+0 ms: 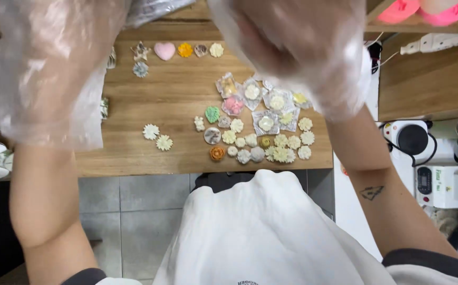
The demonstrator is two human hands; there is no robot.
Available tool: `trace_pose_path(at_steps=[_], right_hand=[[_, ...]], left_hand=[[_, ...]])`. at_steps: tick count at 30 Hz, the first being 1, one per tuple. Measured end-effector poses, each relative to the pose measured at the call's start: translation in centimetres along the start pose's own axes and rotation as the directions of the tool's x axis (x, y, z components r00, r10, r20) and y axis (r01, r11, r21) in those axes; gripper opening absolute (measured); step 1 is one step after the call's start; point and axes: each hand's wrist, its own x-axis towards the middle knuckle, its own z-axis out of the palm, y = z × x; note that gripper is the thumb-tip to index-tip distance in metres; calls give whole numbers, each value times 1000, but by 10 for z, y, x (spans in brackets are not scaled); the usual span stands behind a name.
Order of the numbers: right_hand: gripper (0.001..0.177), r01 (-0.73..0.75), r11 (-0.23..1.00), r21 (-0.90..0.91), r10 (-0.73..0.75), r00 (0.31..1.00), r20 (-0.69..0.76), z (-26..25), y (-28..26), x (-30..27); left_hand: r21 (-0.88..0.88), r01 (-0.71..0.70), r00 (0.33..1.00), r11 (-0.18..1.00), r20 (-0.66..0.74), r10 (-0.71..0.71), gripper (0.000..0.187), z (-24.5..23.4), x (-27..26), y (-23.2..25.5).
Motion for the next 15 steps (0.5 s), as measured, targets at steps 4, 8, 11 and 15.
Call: trace_pose_path(at_steps=[4, 8, 11, 15], right_hand=[[16, -78, 938, 339, 200, 917, -344, 41, -3, -99], [24, -887, 260, 381, 706, 444, 552, 99, -8, -166], [27, -940, 302, 158, 631, 322, 706, 148, -6, -213], [37, -925, 245, 289, 550, 379, 745, 192, -25, -227]], left_hand=[[153, -107, 937, 983, -314, 151, 32, 6, -40, 14], [-253, 143, 974, 957, -138, -182, 21, 23, -67, 60], [-519, 303, 936, 799, 3, -353, 14, 111, -103, 50], [-392, 597, 802, 700, 284, -525, 18, 183, -154, 58]])
